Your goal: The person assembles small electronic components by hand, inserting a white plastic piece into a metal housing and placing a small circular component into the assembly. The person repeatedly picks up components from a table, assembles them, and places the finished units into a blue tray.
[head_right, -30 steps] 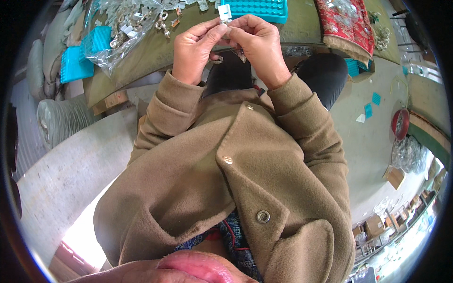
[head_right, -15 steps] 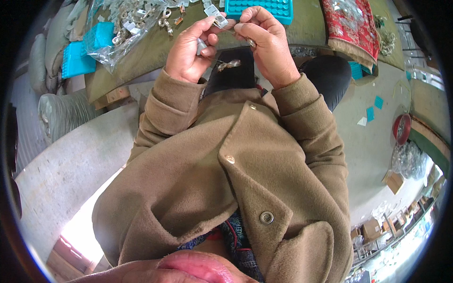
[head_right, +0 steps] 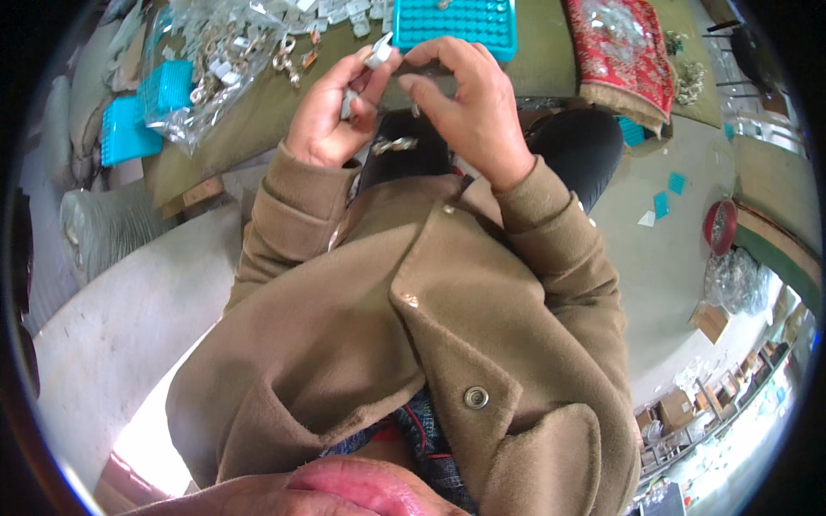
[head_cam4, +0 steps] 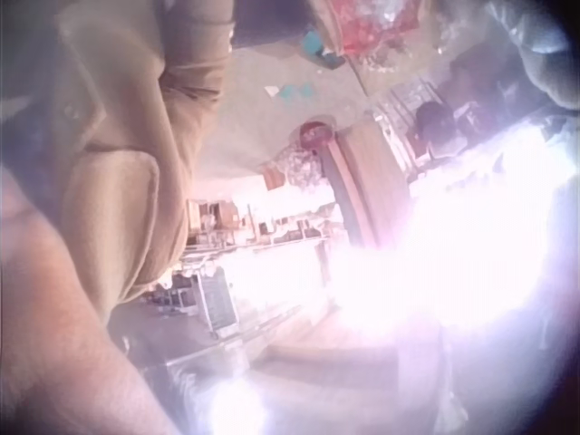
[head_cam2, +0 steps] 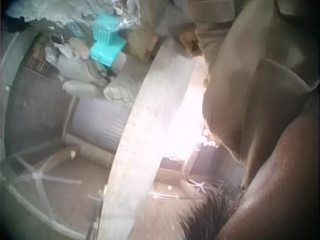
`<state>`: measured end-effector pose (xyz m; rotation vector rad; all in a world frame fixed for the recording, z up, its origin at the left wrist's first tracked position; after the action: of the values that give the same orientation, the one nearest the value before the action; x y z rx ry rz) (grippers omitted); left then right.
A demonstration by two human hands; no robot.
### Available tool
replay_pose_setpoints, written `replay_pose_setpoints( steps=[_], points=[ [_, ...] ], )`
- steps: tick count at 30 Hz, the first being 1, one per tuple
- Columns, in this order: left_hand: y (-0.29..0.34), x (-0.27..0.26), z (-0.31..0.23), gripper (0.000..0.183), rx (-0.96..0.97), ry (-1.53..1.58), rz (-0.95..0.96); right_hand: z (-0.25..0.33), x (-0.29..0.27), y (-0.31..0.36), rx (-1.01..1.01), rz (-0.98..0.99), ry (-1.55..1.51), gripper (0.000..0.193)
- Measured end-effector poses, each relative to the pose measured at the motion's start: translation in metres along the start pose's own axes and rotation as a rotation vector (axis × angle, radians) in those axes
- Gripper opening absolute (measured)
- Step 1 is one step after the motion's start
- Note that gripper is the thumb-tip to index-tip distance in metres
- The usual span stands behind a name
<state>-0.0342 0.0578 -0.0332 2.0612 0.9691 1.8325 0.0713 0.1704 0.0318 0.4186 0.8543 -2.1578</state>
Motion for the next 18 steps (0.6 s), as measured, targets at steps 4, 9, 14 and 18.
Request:
replay_pose_setpoints(
  steps=[4, 9, 14, 18],
  points=[
    [-0.004, -0.005, -0.003, 0.028, 0.005, -0.069, -0.017, -0.015, -0.023, -0.018, 0.06, -0.068, 0.116, 0.011],
    [-0.006, -0.005, -0.004, 0.028, 0.051, -0.145, -0.059, -0.047, -0.023, -0.057, 0.085, 0.012, 0.47, 0.016],
    [0.001, 0.003, -0.005, 0.026, 0.121, -0.331, -0.039, -0.054, -0.002, -0.075, -0.053, 0.056, 0.535, 0.015],
    [0.002, 0.006, -0.006, 0.023, 0.122, -0.433, -0.049, -0.056, 0.004, -0.077, -0.065, 0.104, 0.549, 0.015]
  ],
)
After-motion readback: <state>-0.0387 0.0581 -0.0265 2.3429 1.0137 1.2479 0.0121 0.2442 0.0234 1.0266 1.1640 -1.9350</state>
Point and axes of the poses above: each hand's wrist, its own y-axis away from the middle knuckle, its own x-axis out of the palm, z = x × y, the point moved 6 cm from there along -y, towards the middle knuckle, and after that the axes turned 12 degrees about y, right-handed, at the moved point
